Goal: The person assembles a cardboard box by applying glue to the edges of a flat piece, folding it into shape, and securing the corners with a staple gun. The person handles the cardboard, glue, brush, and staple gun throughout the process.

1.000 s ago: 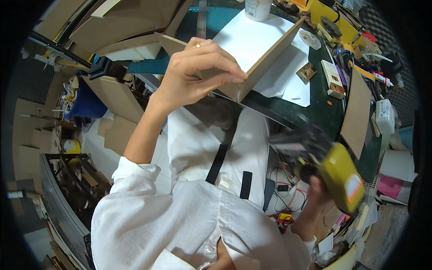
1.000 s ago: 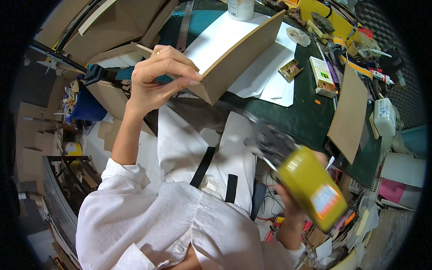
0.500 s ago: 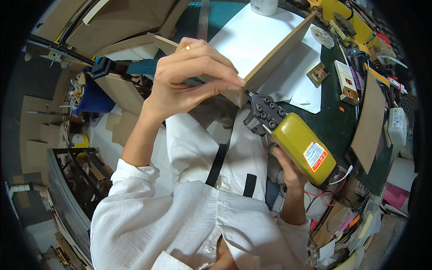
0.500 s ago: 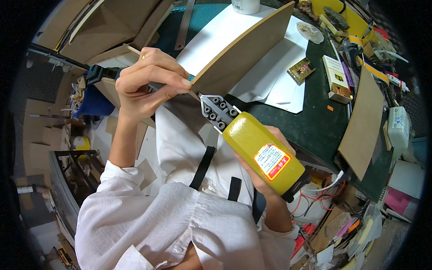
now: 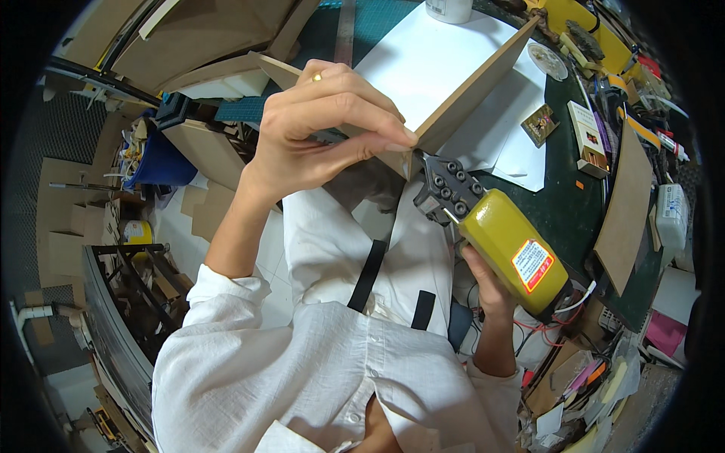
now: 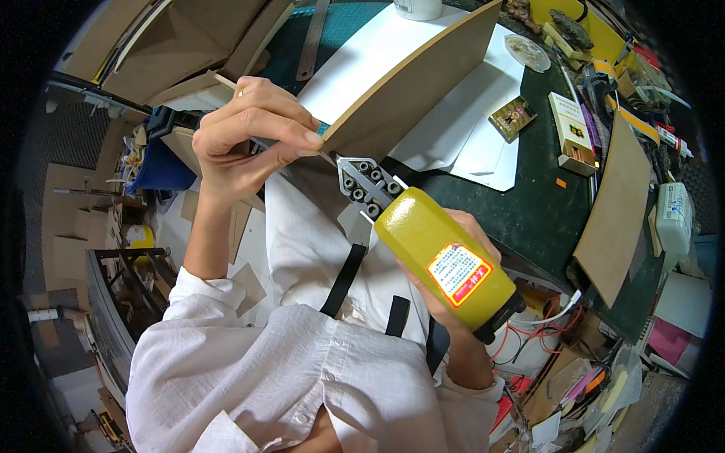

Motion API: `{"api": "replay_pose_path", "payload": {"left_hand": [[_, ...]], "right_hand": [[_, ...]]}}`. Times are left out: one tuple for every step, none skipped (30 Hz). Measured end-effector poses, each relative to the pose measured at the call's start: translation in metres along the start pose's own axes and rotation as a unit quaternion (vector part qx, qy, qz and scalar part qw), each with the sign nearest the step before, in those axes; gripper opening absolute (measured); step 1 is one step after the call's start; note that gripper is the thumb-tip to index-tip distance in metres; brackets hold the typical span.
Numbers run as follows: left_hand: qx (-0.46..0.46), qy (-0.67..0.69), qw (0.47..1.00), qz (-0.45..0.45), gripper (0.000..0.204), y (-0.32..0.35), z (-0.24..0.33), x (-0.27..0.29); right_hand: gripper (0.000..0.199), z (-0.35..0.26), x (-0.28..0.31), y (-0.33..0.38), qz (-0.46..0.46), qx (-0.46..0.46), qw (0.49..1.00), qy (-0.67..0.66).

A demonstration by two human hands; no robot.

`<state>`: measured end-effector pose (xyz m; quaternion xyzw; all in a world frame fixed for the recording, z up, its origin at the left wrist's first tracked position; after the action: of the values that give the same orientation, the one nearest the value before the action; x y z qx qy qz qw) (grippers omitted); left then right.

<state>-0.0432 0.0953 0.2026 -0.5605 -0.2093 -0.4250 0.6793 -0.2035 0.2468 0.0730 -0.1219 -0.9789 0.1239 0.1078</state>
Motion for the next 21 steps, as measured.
{"api": "replay_pose_path", "payload": {"left_hand": [[0.000, 0.001, 1.000, 0.000, 0.017, 0.0001, -0.0001, -0.0001], [0.000, 0.002, 1.000, 0.000, 0.017, 0.0003, 0.0000, -0.0001], [0.002, 0.002, 1.000, 0.001, 0.017, 0.0005, -0.0001, 0.0001], [0.003, 0.002, 1.000, 0.001, 0.017, 0.0006, -0.0001, -0.0001], [0.005, 0.002, 1.000, 0.001, 0.017, 0.0007, -0.0002, -0.0003], [0.003, 0.001, 1.000, 0.001, 0.017, 0.0007, 0.0000, -0.0004], [0.002, 0.001, 1.000, 0.001, 0.017, 0.0007, 0.0002, -0.0002], [0.001, 0.000, 1.000, 0.001, 0.018, 0.0006, 0.0005, 0.0000], [0.002, 0.000, 1.000, 0.000, 0.018, 0.0003, 0.0007, 0.0001], [0.004, 0.000, 1.000, 0.000, 0.018, 0.0001, 0.0012, 0.0003], [0.005, 0.000, 1.000, -0.001, 0.018, 0.0001, 0.0018, 0.0004], [0.005, -0.003, 1.000, -0.001, 0.018, 0.0004, 0.0027, 0.0005], [0.004, -0.004, 1.000, 0.000, 0.018, 0.0007, 0.0014, 0.0002], [0.004, -0.004, 1.000, 0.001, 0.019, 0.0009, 0.0001, 0.0000], [0.005, -0.002, 1.000, 0.001, 0.019, 0.0009, -0.0013, 0.0001], [0.004, -0.002, 1.000, 0.001, 0.018, 0.0005, -0.0007, 0.0001], [0.003, -0.002, 1.000, 0.000, 0.018, 0.0003, -0.0003, 0.0000], [0.004, 0.000, 1.000, 0.000, 0.018, 0.0002, -0.0002, -0.0005], [0.005, 0.001, 1.000, 0.001, 0.018, 0.0003, 0.0003, -0.0004], [0.006, 0.002, 1.000, 0.001, 0.018, 0.0005, 0.0006, -0.0002], [0.006, 0.001, 1.000, 0.002, 0.018, 0.0007, 0.0007, -0.0001]], "right_hand": [[0.038, 0.0009, -0.0001, 0.0001, 0.002, -0.003, 1.000, -0.005], [0.038, 0.0026, -0.0008, 0.0006, 0.005, -0.011, 1.000, -0.015], [0.038, 0.0035, -0.0010, 0.0007, 0.007, -0.017, 1.000, -0.023], [0.038, 0.0046, -0.0011, 0.0010, 0.009, -0.023, 0.999, -0.031], [0.038, 0.0045, -0.0009, 0.0009, 0.009, -0.027, 0.999, -0.036], [0.038, 0.0051, -0.0009, 0.0013, 0.010, -0.028, 0.999, -0.037], [0.038, 0.0056, -0.0010, 0.0015, 0.010, -0.030, 0.999, -0.038], [0.038, 0.0073, -0.0012, 0.0024, 0.009, -0.030, 0.999, -0.035], [0.038, 0.0073, -0.0010, 0.0026, 0.008, -0.028, 0.999, -0.029], [0.038, 0.0074, -0.0008, 0.0028, 0.007, -0.027, 0.999, -0.023], [0.038, 0.0063, -0.0003, 0.0025, 0.006, -0.023, 1.000, -0.014], [0.038, 0.0056, -0.0001, 0.0025, 0.006, -0.019, 1.000, -0.010], [0.038, 0.0051, 0.0001, 0.0017, 0.007, -0.017, 1.000, -0.005], [0.038, 0.0050, 0.0002, 0.0012, 0.010, -0.015, 1.000, -0.006], [0.038, 0.0049, 0.0003, 0.0004, 0.011, -0.012, 1.000, -0.005], [0.038, 0.0047, 0.0007, 0.0009, 0.012, -0.008, 1.000, -0.004], [0.038, 0.0046, 0.0011, 0.0009, 0.011, -0.004, 1.000, -0.001], [0.038, 0.0044, 0.0013, 0.0010, 0.011, -0.002, 1.000, 0.000], [0.038, 0.0038, 0.0012, 0.0007, 0.011, 0.001, 1.000, 0.001], [0.038, 0.0027, 0.0011, 0.0002, 0.011, 0.002, 1.000, 0.000], [0.038, 0.0016, 0.0011, -0.0004, 0.011, 0.002, 1.000, -0.002]]}}
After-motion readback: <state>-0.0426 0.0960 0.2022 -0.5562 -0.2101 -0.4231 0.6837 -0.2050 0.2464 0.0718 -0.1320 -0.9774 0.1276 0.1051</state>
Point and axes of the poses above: each hand's wrist, its own y-axis away from the middle knuckle, its own x-axis out of the back of the hand, z = x × y, the point moved 8 cm from there along -y, towards the middle knuckle, and after that the axes turned 12 degrees about -z, right-handed, at the moved point
